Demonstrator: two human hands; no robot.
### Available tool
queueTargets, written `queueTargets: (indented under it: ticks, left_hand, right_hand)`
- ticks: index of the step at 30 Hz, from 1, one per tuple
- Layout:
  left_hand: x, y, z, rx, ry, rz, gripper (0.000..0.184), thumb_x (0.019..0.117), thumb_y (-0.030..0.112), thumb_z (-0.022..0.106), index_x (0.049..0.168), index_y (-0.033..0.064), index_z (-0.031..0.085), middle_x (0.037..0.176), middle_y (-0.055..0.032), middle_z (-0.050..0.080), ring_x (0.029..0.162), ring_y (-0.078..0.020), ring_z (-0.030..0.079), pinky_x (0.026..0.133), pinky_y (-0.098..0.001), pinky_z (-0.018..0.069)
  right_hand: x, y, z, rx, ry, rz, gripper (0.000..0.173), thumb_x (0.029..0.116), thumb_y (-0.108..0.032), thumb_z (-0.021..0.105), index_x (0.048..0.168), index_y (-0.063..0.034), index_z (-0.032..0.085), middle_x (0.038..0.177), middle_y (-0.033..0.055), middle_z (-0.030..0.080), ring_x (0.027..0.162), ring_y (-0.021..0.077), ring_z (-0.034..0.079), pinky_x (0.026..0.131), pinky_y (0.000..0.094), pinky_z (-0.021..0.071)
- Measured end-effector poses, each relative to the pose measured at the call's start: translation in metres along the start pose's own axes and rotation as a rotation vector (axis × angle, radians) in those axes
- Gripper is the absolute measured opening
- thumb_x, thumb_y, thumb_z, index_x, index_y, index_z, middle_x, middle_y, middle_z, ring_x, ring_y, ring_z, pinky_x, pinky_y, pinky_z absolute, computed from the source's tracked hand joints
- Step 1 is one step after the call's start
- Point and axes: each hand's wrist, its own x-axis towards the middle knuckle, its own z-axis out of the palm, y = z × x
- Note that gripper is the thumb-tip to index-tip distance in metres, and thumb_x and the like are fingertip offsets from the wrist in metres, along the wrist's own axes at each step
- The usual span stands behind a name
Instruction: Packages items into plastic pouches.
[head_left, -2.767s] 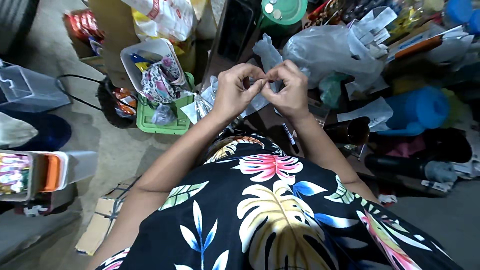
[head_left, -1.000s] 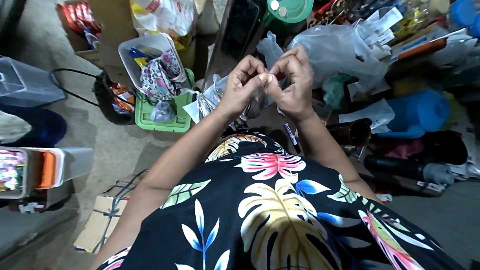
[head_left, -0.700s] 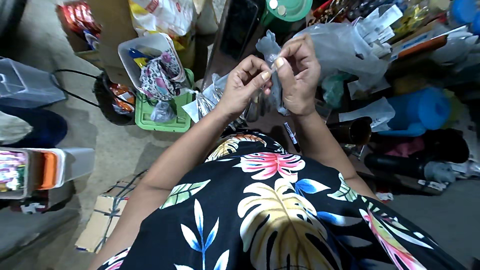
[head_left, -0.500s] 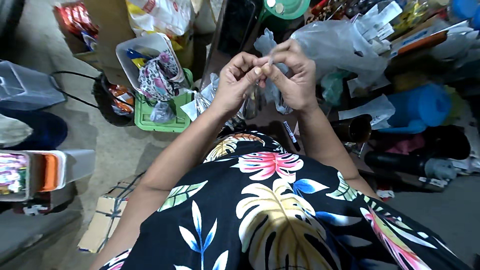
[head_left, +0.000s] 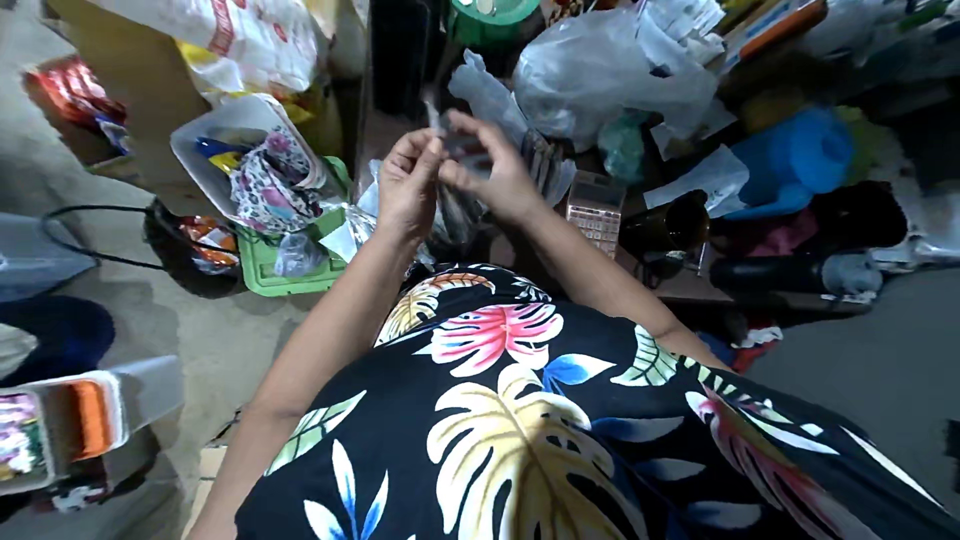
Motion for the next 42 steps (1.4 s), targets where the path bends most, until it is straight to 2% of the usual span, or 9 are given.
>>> queueTargets:
  ticks: [2,7,18,21,23,27,31,36,42]
  left_hand:
    - [0.006,-0.001,-0.005,-0.06,0.096,-0.087,0.015,0.1071,0.01,0.047,0.115,0.0087,0.06,0.091,0.0041,0.068,0.088,-0.0103,0.069,0.088,-0.033,0.0586]
    - [0.019,-0.018,-0.021,-0.072,0.18,-0.139,0.013,0.1054,0.006,0.049,0.113,0.0079,0.059,0.092,0.0002,0.07,0.088,-0.0146,0.07,0.09,-0.0353,0.0588]
    - [0.033,-0.045,-0.043,0.1,0.321,-0.125,0.006,0.102,0.006,0.057,0.1,0.0083,0.063,0.087,-0.0007,0.072,0.078,-0.0119,0.07,0.074,-0.0287,0.0594]
    - [0.033,-0.05,-0.05,0.285,0.292,-0.209,0.01,0.1017,0.009,0.06,0.11,0.0039,0.062,0.09,0.0,0.071,0.075,-0.0073,0.065,0.07,-0.0245,0.0554]
    - [0.034,-0.044,-0.059,0.458,0.249,-0.287,0.03,0.1021,0.013,0.061,0.129,-0.0003,0.057,0.11,-0.0058,0.068,0.09,-0.0087,0.066,0.083,-0.0273,0.0564]
    - [0.028,-0.007,-0.064,0.663,0.235,-0.207,0.056,0.1,0.016,0.062,0.149,-0.0011,0.042,0.144,-0.0167,0.052,0.12,-0.0151,0.059,0.102,-0.0317,0.0505]
    - [0.012,0.024,-0.078,0.645,0.317,-0.084,0.056,0.0979,0.016,0.062,0.149,0.0016,0.043,0.147,-0.0108,0.051,0.119,-0.0106,0.059,0.099,-0.0291,0.0512]
    - [-0.001,0.037,-0.075,0.544,0.371,-0.113,0.049,0.0991,0.013,0.059,0.145,0.0047,0.047,0.14,-0.0042,0.054,0.107,-0.0073,0.063,0.09,-0.0262,0.0543]
    - [-0.012,0.041,-0.055,0.487,0.307,-0.148,0.041,0.1002,0.012,0.057,0.141,0.0069,0.051,0.137,-0.0007,0.056,0.109,-0.0085,0.064,0.091,-0.0279,0.0561]
  right_hand:
    - [-0.01,0.02,0.008,-0.031,-0.126,0.206,0.087,0.0854,-0.034,0.083,0.154,-0.0023,0.041,0.143,0.0208,0.057,0.123,0.0288,0.061,0.102,0.0444,0.0525]
    - [-0.028,0.048,0.031,-0.078,-0.18,0.334,0.058,0.092,-0.03,0.077,0.133,0.0056,0.057,0.12,0.0245,0.067,0.111,0.0318,0.067,0.101,0.0502,0.053]
    - [-0.016,0.063,0.03,-0.212,-0.297,0.455,0.061,0.0969,-0.04,0.07,0.136,0.0041,0.054,0.128,0.0248,0.063,0.119,0.0358,0.063,0.103,0.0557,0.0502]
    - [-0.018,0.077,0.03,-0.281,-0.268,0.447,0.059,0.0928,-0.038,0.075,0.128,0.0058,0.059,0.121,0.0252,0.066,0.113,0.0373,0.065,0.099,0.0574,0.0516]
    - [-0.023,0.086,0.026,-0.373,-0.225,0.415,0.065,0.0874,-0.042,0.08,0.129,0.0041,0.062,0.127,0.0246,0.064,0.119,0.0382,0.062,0.103,0.0575,0.0496]
    - [-0.025,0.084,-0.025,-0.488,-0.015,0.383,0.058,0.0935,-0.041,0.073,0.136,-0.0029,0.063,0.138,0.0217,0.059,0.127,0.0374,0.058,0.107,0.056,0.0481]
    - [-0.026,0.103,-0.108,-0.536,0.368,0.458,0.032,0.1033,-0.022,0.058,0.121,0.0023,0.069,0.128,0.0244,0.062,0.12,0.0352,0.062,0.106,0.047,0.0507]
    - [-0.01,0.124,-0.18,-0.733,0.579,0.55,0.036,0.1066,-0.012,0.043,0.132,0.0024,0.064,0.137,0.0253,0.06,0.127,0.0378,0.059,0.11,0.0491,0.0463]
    - [0.018,0.123,-0.2,-0.775,0.37,0.915,0.064,0.1046,-0.054,0.047,0.141,-0.0021,0.059,0.142,0.0265,0.058,0.134,0.0475,0.051,0.109,0.0699,0.036]
